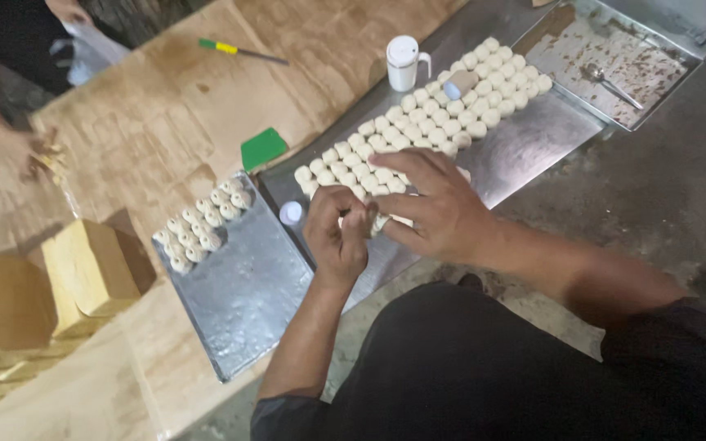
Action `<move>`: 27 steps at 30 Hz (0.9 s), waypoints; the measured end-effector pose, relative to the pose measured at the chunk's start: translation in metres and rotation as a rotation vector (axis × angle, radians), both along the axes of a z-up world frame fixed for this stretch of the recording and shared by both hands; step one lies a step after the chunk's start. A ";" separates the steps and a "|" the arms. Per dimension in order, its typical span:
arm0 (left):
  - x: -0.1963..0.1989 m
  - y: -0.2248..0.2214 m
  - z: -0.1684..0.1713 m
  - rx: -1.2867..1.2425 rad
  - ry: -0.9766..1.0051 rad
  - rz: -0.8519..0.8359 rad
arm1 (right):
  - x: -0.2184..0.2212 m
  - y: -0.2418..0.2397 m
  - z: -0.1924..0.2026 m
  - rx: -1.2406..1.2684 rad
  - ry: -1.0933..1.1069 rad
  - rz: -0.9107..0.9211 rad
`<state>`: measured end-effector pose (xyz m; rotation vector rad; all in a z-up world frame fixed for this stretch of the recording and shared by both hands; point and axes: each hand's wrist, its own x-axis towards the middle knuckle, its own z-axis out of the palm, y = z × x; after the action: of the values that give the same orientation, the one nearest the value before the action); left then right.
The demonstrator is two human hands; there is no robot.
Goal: The person prepares bread rolls by filling dough circles with a brown mixture using a spoon and then folding and rolling the dough into shape before placing it onto a metal tray.
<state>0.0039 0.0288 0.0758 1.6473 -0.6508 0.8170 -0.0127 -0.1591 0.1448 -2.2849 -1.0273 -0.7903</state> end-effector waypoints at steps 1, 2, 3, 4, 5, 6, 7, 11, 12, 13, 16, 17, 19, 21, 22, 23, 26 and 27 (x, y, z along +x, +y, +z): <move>-0.002 0.002 -0.001 -0.017 -0.021 -0.020 | 0.000 0.001 -0.004 0.069 0.047 0.051; -0.005 0.002 -0.003 -0.011 -0.032 -0.031 | 0.000 0.004 -0.009 0.075 0.035 0.041; -0.007 -0.001 -0.005 -0.029 -0.118 0.022 | 0.000 0.004 -0.012 0.200 0.160 0.092; -0.004 -0.003 -0.007 -0.049 -0.205 0.076 | 0.002 0.003 -0.012 0.325 0.283 0.146; -0.002 -0.004 -0.010 -0.046 -0.208 0.066 | 0.002 0.000 -0.012 0.330 0.278 0.138; 0.002 -0.002 -0.012 0.021 -0.215 0.092 | 0.003 0.000 -0.010 0.213 0.234 0.118; -0.001 0.000 -0.016 0.087 -0.207 0.126 | -0.001 0.001 -0.009 0.094 0.206 0.105; 0.005 0.003 -0.020 0.144 -0.067 0.083 | -0.005 -0.003 0.002 -0.088 0.038 -0.025; 0.008 0.003 -0.019 0.104 -0.005 0.013 | -0.001 -0.005 0.003 -0.034 0.024 -0.012; 0.009 0.003 -0.017 0.059 0.049 -0.051 | 0.003 -0.004 0.003 0.018 0.002 0.006; 0.004 0.000 -0.008 -0.123 -0.082 -0.091 | 0.003 -0.008 0.002 0.277 0.471 0.142; 0.004 0.000 -0.006 -0.124 -0.086 -0.091 | 0.003 -0.010 0.001 0.275 0.467 0.143; 0.003 -0.001 -0.003 -0.037 -0.210 -0.021 | 0.000 -0.010 0.001 0.274 0.473 0.201; 0.001 0.001 -0.001 0.013 -0.175 -0.024 | 0.001 -0.009 0.003 0.101 0.306 0.157; 0.000 0.003 0.000 0.067 -0.141 -0.031 | 0.001 -0.009 0.005 -0.066 0.136 0.112; -0.001 0.004 0.001 0.068 -0.138 -0.031 | -0.001 -0.008 0.009 -0.065 0.138 0.112; -0.006 0.004 0.007 -0.013 -0.018 -0.125 | -0.011 -0.008 0.018 -0.099 -0.093 0.055; -0.009 0.006 0.011 0.010 0.047 -0.116 | -0.012 -0.007 0.021 -0.060 -0.070 0.077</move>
<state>-0.0050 0.0349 0.0866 1.6174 -0.7118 0.6905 -0.0242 -0.1659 0.1653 -2.2674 -1.1780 -0.8231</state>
